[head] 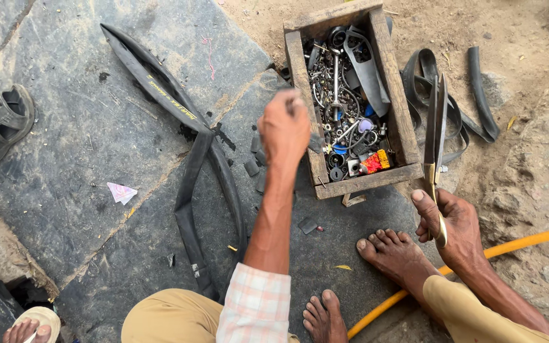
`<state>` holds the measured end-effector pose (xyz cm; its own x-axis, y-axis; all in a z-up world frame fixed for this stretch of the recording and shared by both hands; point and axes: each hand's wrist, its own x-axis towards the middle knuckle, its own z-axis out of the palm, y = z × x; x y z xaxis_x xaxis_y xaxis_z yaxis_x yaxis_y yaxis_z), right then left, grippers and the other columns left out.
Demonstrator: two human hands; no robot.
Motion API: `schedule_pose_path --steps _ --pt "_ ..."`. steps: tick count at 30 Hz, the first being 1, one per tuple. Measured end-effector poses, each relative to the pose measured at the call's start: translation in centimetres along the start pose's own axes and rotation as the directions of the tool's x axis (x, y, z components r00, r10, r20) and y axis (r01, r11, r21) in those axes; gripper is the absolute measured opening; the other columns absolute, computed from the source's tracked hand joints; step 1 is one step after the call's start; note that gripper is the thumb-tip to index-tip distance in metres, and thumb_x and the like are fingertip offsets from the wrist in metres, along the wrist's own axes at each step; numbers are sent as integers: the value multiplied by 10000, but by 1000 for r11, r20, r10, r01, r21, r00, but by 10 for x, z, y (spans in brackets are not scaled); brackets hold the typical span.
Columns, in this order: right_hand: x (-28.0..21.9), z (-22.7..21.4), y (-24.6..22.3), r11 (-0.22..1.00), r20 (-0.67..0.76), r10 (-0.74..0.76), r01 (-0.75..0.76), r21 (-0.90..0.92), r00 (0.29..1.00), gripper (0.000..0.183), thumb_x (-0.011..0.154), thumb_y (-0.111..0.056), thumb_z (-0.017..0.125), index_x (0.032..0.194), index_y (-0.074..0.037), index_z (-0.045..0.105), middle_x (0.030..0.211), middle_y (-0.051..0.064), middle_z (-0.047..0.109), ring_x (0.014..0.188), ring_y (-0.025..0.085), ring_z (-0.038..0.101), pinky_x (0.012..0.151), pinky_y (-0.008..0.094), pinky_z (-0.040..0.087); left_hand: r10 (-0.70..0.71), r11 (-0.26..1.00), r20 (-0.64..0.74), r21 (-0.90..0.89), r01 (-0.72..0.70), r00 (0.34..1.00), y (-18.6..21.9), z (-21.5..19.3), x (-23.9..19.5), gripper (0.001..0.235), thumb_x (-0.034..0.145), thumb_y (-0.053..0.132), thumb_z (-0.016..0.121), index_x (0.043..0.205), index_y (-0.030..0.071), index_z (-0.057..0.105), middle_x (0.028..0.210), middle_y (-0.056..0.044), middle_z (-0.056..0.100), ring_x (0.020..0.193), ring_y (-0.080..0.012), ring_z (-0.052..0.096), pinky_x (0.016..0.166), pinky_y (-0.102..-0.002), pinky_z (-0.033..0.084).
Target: The person sits on the ground and uses large shears to cut small rectangular pieces from a long strip of black rubber. The cut pieces are dropped onto the ground next to a wooden box filled with tools and other items.
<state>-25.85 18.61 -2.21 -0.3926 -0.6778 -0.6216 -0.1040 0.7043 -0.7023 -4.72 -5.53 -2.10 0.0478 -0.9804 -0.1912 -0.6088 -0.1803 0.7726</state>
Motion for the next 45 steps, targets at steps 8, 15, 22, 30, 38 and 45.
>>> schedule_pose_path --steps 8,15,22,30,38,45 --pt "2 4 3 1000 46 -11 11 17 999 534 943 -494 654 792 17 638 579 88 587 505 169 591 501 337 501 -340 925 254 263 274 905 -67 0 -26 577 1063 505 623 811 1 748 651 -90 657 523 -181 577 465 -354 389" --pt "1 5 3 996 57 -16 21 -83 998 531 915 -507 650 788 8 667 548 101 598 485 190 606 491 356 509 -41 976 4 -215 41 999 -50 4 -41 150 866 188 768 877 73 673 846 -88 760 775 -198 722 722 -334 570" --pt "0 4 0 998 46 7 -4 -66 999 547 915 -518 656 774 10 675 551 100 591 488 188 598 499 356 505 23 608 106 -791 70 994 -43 -31 -33 120 797 -46 639 757 46 572 1503 -184 522 1248 -302 597 973 -507 583" --pt "0 3 -1 999 59 6 -3 -48 998 556 917 -518 658 769 18 670 551 98 587 485 184 591 501 351 501 297 345 58 -937 -50 953 -45 -84 -35 136 796 -49 511 819 85 504 1608 -184 443 1429 -256 468 1244 -535 428" --pt "-1 2 -2 999 45 -34 35 -19 998 485 908 -482 678 836 -2 685 584 88 626 512 166 626 513 331 521 354 253 76 -967 -18 932 -30 -90 -47 89 835 -14 547 882 61 549 1411 -266 497 1541 -259 404 1315 -598 379" --pt "-1 0 0 996 -45 -60 63 63 997 475 938 -483 668 887 -11 663 605 115 648 516 174 627 515 321 514 337 370 83 -928 -51 938 -4 -75 -51 92 829 16 558 902 68 579 1598 -250 392 1553 -354 326 1199 -565 459"
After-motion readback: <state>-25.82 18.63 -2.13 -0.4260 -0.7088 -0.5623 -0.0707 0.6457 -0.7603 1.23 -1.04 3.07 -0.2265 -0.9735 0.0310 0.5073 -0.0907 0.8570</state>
